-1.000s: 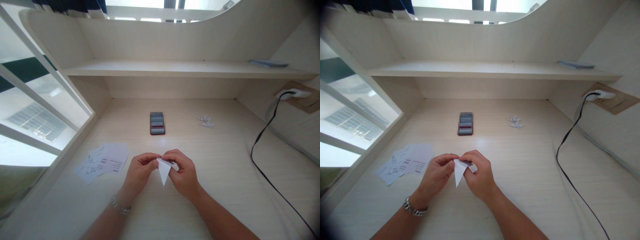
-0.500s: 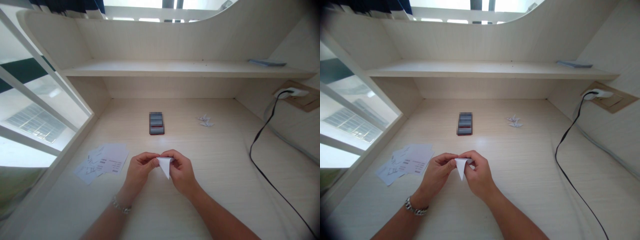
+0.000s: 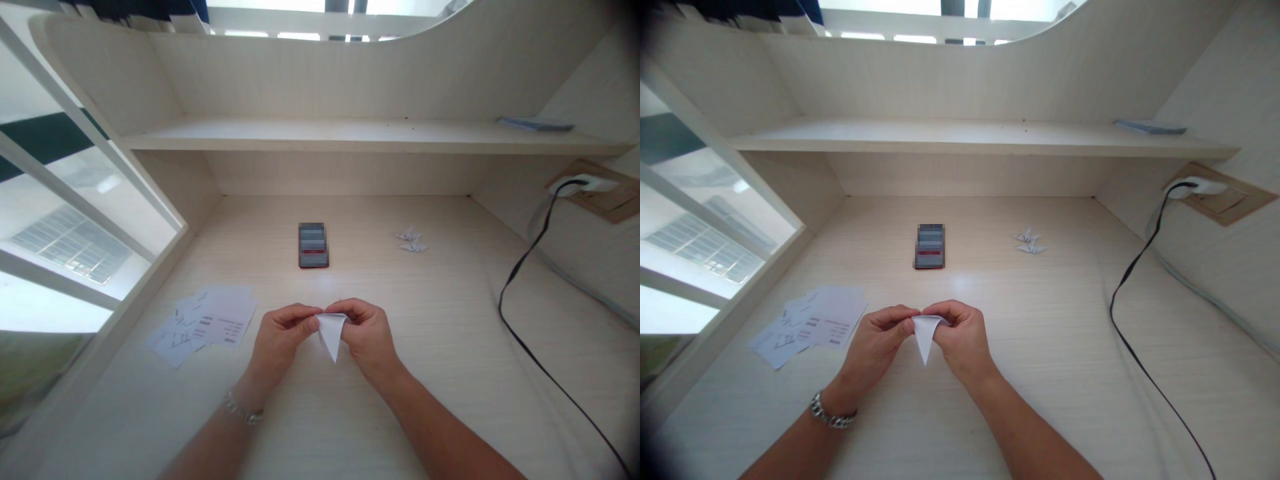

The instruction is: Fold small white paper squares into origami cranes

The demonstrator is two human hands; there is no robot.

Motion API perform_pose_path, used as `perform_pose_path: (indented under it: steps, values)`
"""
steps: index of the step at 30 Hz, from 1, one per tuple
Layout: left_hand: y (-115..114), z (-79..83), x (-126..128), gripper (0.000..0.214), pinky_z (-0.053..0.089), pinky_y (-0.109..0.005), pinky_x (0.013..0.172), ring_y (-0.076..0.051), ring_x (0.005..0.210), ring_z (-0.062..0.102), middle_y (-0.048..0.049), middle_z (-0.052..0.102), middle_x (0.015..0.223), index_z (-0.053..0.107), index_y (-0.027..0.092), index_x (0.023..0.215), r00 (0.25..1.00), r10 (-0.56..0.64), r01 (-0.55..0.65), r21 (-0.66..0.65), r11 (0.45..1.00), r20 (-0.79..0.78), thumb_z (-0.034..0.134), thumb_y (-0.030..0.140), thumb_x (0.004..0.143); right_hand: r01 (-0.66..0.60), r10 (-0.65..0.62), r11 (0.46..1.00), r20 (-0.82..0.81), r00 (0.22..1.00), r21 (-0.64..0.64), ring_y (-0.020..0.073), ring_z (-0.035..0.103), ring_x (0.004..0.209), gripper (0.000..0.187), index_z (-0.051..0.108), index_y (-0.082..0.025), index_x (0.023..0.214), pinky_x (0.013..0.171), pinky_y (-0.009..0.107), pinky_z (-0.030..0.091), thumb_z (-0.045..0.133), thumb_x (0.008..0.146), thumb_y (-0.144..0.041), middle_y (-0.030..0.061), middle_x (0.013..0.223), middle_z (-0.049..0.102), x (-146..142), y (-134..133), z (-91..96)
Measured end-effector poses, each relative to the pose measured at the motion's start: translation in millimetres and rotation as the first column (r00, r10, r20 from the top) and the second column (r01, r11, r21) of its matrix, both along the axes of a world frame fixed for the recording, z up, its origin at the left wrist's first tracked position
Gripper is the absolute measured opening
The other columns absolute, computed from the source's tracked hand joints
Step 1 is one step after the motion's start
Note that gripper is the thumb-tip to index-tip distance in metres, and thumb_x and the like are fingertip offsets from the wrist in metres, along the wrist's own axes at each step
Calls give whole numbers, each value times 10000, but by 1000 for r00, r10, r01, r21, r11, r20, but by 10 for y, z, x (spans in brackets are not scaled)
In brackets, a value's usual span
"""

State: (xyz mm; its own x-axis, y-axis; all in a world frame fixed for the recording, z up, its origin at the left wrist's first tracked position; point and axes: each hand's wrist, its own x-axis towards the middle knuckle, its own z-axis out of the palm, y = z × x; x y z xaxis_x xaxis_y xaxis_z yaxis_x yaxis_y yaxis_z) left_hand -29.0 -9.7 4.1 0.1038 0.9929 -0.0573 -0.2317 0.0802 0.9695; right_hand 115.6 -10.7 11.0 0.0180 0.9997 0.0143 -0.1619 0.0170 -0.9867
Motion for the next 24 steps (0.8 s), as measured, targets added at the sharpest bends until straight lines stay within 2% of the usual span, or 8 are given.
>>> perform_pose_path:
  steps: [7,14,18,24]
  values:
    - [7,-19,-12,152,466,-293,715,-175,737,606,-63,679,775,716,154,763,999,-17,18,-7,1000,46,727,235,634,13,-43,988,188,981,155,170,632,687,177,699,-200,765,616,264,507,619,643,-100,24,755,690,3,-72,24]
    - [2,-18,-47,127,460,-268,682,-166,722,599,-62,671,776,709,141,770,1000,-20,20,3,1000,0,700,219,670,-98,39,985,374,927,139,160,601,675,138,673,-183,818,584,246,463,592,709,-156,28,761,667,9,-78,39]
    - [-8,-15,-27,144,461,-258,671,-159,709,603,-75,687,788,707,130,791,1000,-26,27,-39,999,16,702,209,671,-93,-14,978,499,866,189,142,557,624,105,655,-161,782,559,239,420,586,706,-143,19,697,632,4,-88,74]
    - [-21,0,-6,198,461,-266,684,-161,716,611,-77,697,787,698,130,816,989,-38,55,-113,992,144,735,188,631,-119,-19,959,478,878,257,140,557,657,111,657,-172,823,583,242,414,585,740,-156,19,734,627,27,-80,49]
